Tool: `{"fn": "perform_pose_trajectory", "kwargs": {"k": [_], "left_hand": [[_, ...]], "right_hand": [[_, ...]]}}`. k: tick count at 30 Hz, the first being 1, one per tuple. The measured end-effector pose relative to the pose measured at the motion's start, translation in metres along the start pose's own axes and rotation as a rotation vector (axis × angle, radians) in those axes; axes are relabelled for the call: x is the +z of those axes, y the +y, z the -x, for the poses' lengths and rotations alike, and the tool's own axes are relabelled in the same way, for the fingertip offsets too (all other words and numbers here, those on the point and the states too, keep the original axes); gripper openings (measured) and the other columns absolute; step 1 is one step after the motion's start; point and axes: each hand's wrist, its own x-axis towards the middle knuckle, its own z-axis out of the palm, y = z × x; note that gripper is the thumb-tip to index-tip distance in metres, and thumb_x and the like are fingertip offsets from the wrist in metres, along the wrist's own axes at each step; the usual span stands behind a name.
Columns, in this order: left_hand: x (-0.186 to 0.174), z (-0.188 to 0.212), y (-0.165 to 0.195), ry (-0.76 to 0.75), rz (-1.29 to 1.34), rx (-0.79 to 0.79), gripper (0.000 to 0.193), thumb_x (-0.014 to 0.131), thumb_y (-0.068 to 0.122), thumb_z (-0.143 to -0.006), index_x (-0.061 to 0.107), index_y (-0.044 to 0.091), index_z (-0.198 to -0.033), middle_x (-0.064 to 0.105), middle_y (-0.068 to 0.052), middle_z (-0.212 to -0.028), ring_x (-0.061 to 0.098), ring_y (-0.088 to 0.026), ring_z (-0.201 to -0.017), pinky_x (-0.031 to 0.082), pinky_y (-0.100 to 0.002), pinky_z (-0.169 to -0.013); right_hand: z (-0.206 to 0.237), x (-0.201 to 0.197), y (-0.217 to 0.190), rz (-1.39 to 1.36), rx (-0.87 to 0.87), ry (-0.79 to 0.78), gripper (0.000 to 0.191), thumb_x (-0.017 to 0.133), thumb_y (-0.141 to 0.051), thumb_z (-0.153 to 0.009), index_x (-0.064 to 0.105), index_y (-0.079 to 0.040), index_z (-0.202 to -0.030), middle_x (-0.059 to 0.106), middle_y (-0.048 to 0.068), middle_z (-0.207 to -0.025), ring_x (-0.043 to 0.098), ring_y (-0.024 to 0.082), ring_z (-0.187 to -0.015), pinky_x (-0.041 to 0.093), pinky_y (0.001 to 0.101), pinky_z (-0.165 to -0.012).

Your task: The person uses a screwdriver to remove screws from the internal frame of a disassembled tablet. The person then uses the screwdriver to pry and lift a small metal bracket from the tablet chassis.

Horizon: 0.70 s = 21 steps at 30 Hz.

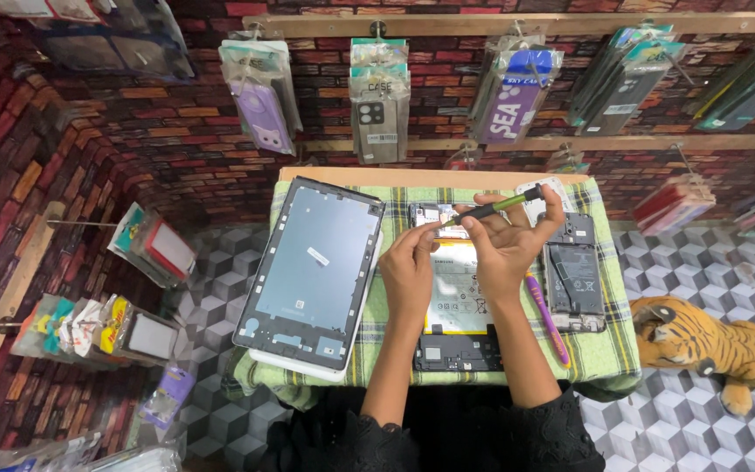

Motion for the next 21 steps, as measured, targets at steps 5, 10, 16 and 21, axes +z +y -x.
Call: {"fn": "perform_pose_trajectory", "kwargs": {"k": [5,10,16,21], "left_hand": [[0.0002,-0.0029,-0.0008,-0.032,0.138,-0.087,0.022,0.064,0.018,-0.100,0.079,0.005,-0.110,0.079,-0.008,-0.091,0.077,-0.014,-0.079,0.057,-0.027,-0.064],[-0.0003,-0.0019,-0.0025,-0.047,0.162,-0.058,0.021,0.066,0.018,-0.099,0.078,0.005,-0.111,0.079,-0.008,-0.092,0.077,-0.013,-0.079,0.058,-0.026,-0.066],[-0.0005,-0.0019,0.0000,-0.038,0.156,-0.026,0.020,0.066,0.015,-0.099,0.078,0.005,-0.111,0.079,-0.008,-0.094,0.076,-0.014,-0.077,0.060,-0.027,-0.068],[-0.0011,-0.0015,0.0026,-0.035,0.130,-0.023,0.019,0.065,0.013,-0.099,0.079,0.006,-0.110,0.079,-0.008,-0.095,0.076,-0.014,-0.076,0.060,-0.027,-0.068]], "right_hand": [[-0.0004,-0.0011,-0.0001,-0.031,-0.021,0.011,0.092,0.067,0.020,-0.097,0.012,-0.022,-0.157,0.060,0.023,-0.132,0.072,0.032,-0.112,0.062,0.0444,-0.104],[-0.0008,-0.0033,-0.0017,-0.055,0.006,0.022,0.091,0.068,0.018,-0.096,0.011,-0.021,-0.156,0.061,0.022,-0.130,0.074,0.033,-0.110,0.062,0.0446,-0.103],[-0.0020,-0.0042,-0.0016,-0.060,-0.023,0.006,0.092,0.068,0.018,-0.097,0.011,-0.022,-0.157,0.062,0.023,-0.131,0.072,0.033,-0.111,0.063,0.0455,-0.104],[-0.0016,-0.0058,-0.0021,-0.038,-0.014,0.002,0.092,0.069,0.018,-0.097,0.011,-0.022,-0.157,0.062,0.023,-0.131,0.073,0.033,-0.112,0.063,0.0444,-0.102]]}}
